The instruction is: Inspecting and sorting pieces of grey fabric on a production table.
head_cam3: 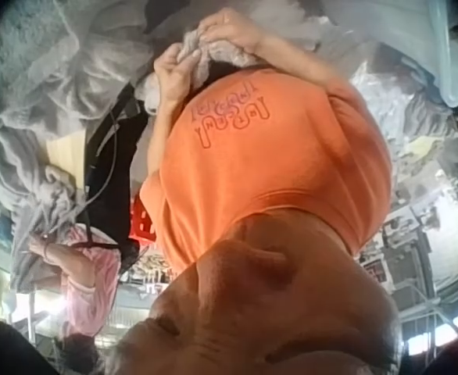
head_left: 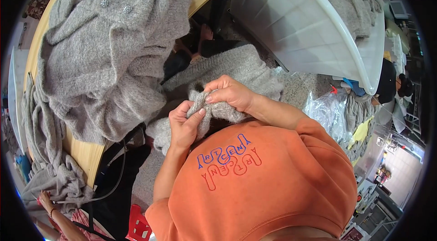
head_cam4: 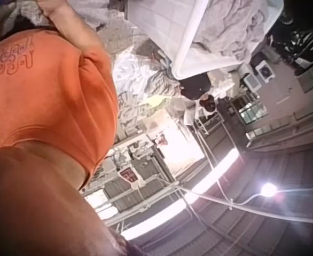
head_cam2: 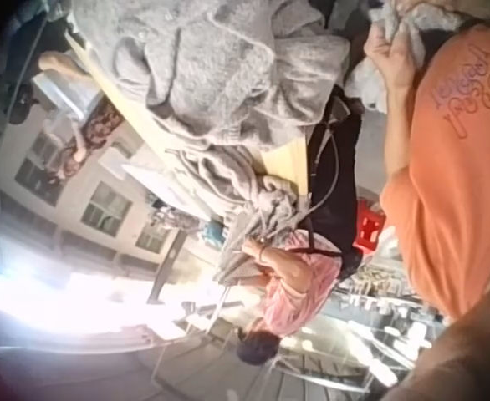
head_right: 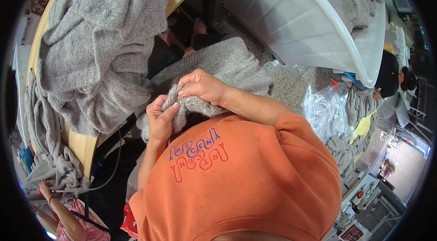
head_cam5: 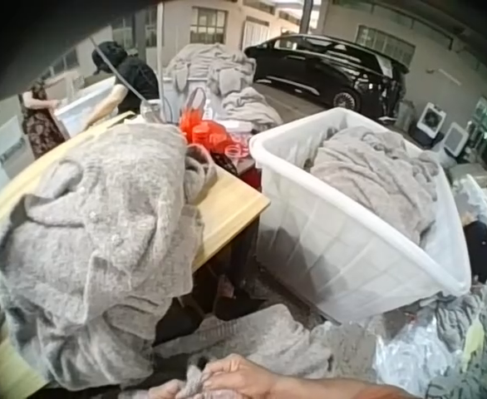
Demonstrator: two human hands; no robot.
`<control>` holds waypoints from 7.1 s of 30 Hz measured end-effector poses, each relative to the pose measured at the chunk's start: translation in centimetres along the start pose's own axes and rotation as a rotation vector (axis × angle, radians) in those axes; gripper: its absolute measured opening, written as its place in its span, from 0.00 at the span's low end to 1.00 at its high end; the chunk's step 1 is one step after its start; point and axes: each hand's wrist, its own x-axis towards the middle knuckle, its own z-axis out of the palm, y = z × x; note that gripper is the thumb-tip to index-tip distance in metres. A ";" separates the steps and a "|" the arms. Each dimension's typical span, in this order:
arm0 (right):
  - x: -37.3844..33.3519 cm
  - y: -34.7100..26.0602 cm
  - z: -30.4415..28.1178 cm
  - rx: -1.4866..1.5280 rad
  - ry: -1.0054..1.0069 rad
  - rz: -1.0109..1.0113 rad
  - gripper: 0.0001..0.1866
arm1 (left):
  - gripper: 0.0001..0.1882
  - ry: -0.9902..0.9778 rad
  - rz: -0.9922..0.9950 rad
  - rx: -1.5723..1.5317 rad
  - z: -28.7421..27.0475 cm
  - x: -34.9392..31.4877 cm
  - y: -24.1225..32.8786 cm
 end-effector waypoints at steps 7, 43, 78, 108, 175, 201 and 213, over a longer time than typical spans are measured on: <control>-0.1 0.1 -0.3 -0.071 0.007 -0.030 0.06 | 0.06 -0.025 -0.098 -0.256 -0.2 0.1 -0.1; -1.0 -4.4 -0.6 -0.611 0.400 -0.384 0.08 | 0.08 0.225 -0.055 -0.326 -2.0 1.5 3.0; 0.6 -0.2 1.3 -1.161 0.037 -0.948 0.09 | 0.04 0.180 0.170 0.121 -0.2 -0.1 0.0; 1.1 1.0 0.9 -0.827 0.224 -0.688 0.09 | 0.06 0.270 0.569 0.582 0.2 1.7 -1.5; -0.4 -1.2 1.3 -1.297 -0.009 -1.157 0.11 | 0.04 -0.004 -0.007 -0.146 -0.1 1.0 1.4; 0.2 -0.3 0.8 -0.902 0.022 -0.396 0.10 | 0.07 0.205 0.341 0.381 0.2 0.1 0.2; 0.3 1.3 1.0 -1.076 0.138 -0.553 0.07 | 0.10 0.290 0.718 0.799 0.4 0.3 -0.9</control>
